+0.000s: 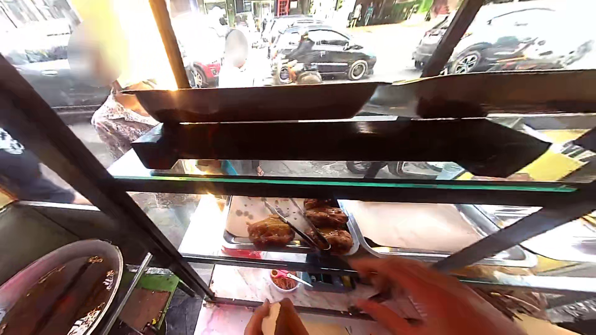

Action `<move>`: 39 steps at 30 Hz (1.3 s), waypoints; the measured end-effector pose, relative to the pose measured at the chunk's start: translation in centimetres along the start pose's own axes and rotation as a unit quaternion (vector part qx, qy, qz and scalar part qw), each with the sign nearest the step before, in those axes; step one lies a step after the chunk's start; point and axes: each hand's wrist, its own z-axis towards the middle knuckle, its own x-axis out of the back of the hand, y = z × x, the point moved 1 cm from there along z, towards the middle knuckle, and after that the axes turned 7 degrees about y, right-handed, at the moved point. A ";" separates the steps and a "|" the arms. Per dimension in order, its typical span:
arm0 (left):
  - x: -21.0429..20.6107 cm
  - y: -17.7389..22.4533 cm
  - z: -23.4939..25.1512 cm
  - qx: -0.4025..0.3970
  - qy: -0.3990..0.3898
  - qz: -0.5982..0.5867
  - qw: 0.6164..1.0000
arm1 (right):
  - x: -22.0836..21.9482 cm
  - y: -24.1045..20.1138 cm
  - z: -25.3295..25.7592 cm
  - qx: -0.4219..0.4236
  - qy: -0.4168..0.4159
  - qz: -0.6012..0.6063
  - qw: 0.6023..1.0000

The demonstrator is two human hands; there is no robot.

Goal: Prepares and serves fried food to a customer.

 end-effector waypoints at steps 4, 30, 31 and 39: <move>0.1 2.7 -0.7 0.013 -0.037 -0.014 0.999 | -4.5 -5.3 10.2 -0.111 -0.066 -0.285 0.950; 5.8 9.9 -0.2 0.024 -0.035 -0.093 0.995 | 3.1 -0.3 7.4 0.184 0.089 -0.401 0.893; 5.9 9.8 -0.2 0.021 -0.033 -0.095 0.995 | 2.9 0.0 7.5 0.191 0.089 -0.401 0.891; 5.0 8.9 0.0 0.012 -0.034 -0.091 0.995 | -3.9 0.7 10.5 0.247 0.129 -0.353 0.893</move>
